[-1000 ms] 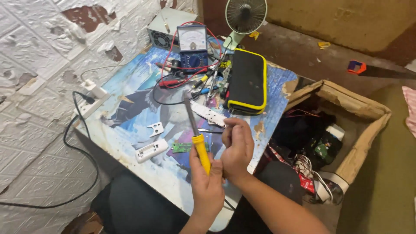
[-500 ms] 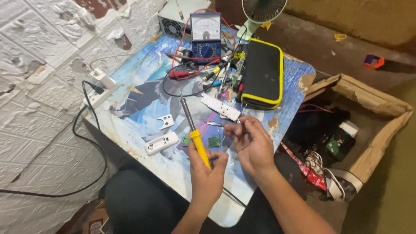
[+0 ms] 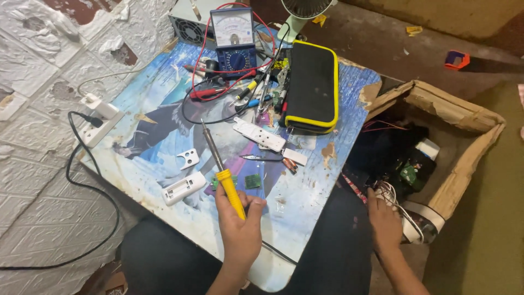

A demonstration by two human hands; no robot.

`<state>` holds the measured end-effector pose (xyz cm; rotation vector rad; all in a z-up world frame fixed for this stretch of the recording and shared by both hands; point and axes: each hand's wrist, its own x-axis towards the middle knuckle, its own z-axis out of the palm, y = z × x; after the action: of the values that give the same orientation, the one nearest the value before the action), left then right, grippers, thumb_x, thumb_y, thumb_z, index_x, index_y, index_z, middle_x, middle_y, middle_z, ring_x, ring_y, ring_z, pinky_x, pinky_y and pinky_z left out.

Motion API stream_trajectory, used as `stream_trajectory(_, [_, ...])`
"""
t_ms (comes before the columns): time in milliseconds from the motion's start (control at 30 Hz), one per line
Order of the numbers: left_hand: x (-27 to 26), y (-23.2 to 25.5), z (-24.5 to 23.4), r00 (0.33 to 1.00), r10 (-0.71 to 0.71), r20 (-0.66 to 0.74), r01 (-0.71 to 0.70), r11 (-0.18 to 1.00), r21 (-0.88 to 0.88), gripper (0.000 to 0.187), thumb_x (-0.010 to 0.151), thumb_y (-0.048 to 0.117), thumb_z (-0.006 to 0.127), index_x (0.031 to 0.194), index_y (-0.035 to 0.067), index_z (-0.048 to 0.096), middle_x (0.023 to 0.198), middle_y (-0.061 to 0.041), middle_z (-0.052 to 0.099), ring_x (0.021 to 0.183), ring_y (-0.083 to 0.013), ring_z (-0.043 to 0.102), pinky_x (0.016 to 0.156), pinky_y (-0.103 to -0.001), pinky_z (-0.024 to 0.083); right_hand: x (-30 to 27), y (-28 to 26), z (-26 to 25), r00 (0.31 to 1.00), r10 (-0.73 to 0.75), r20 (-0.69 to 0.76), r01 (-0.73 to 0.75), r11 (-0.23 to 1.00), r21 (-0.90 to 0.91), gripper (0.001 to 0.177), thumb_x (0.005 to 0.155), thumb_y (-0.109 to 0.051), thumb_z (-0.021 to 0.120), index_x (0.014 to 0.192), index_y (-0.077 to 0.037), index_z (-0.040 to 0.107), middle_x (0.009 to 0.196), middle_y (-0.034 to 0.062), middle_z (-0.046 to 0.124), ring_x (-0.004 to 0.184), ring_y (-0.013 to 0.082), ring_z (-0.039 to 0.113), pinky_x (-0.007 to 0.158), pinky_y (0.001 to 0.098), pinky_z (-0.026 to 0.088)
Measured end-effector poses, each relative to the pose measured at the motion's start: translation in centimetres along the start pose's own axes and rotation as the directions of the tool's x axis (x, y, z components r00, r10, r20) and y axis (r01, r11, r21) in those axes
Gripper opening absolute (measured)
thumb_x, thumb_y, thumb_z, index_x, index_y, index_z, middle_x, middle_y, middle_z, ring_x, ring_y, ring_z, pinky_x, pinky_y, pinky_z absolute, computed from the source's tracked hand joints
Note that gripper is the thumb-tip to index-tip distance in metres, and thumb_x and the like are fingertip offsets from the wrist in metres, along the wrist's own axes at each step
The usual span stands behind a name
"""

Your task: Inspecting a small circuit board and soldering components onto it at a repair station.

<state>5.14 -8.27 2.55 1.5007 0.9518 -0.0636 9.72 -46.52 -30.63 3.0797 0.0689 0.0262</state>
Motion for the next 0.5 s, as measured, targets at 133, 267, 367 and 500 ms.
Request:
stream_trajectory(133, [0.8, -1.4, 0.2, 0.992, 0.128, -0.019, -0.128, 0.991, -0.028, 0.092, 0.102, 0.022, 0.072, 0.18, 0.02, 0.023, 0.108, -0.005, 0.059, 0.108, -0.0175, 0.073, 0.114, -0.037, 0.063, 0.9, 1.3, -2.9, 0.962, 0.031, 0.273, -0.021, 0.999, -0.037, 0.076, 0.106, -0.014, 0.05, 0.177, -0.035, 0.036, 0.146, 0.0058, 0.069, 0.103, 0.0425, 0.082, 0.08, 0.0559, 0.066])
stream_trajectory(267, [0.5, -1.5, -0.3, 0.999, 0.052, 0.008, -0.052, 0.997, -0.065, 0.091, 0.106, 0.016, 0.066, 0.184, 0.023, 0.019, 0.101, -0.005, 0.051, 0.092, -0.0196, 0.072, 0.104, -0.037, 0.065, -1.6, 5.8, -6.4, 0.942, 0.132, 0.31, -0.113, 0.991, -0.076, 0.076, 0.098, -0.038, 0.058, 0.172, -0.041, 0.041, 0.153, -0.0014, 0.069, 0.104, 0.0418, 0.087, 0.082, 0.0574, 0.071])
stream_trajectory(367, [0.8, -2.4, -0.8, 0.985, 0.094, 0.142, -0.089, 0.995, -0.04, 0.083, 0.109, 0.023, 0.058, 0.184, 0.024, 0.023, 0.099, -0.007, 0.054, 0.073, -0.0181, 0.056, 0.063, -0.035, 0.053, -4.0, 12.1, -3.9, 0.935, 0.101, 0.34, -0.051, 0.987, -0.154, 0.078, 0.096, -0.04, 0.061, 0.171, -0.047, 0.041, 0.142, 0.0009, 0.077, 0.101, 0.0402, 0.088, 0.083, 0.0562, 0.07])
stream_trajectory(500, [1.9, -4.4, -0.8, 0.94, 0.263, 0.218, -0.281, 0.958, 0.055, 0.068, 0.107, 0.037, 0.056, 0.17, 0.016, 0.043, 0.119, -0.001, 0.059, 0.099, -0.0138, 0.057, 0.088, -0.031, 0.051, -6.9, 20.1, 0.9, 0.949, 0.046, 0.312, 0.07, 0.934, -0.351, 0.083, 0.092, -0.03, 0.066, 0.169, -0.048, 0.038, 0.116, -0.0001, 0.072, 0.098, 0.0294, 0.083, 0.086, 0.0469, 0.066])
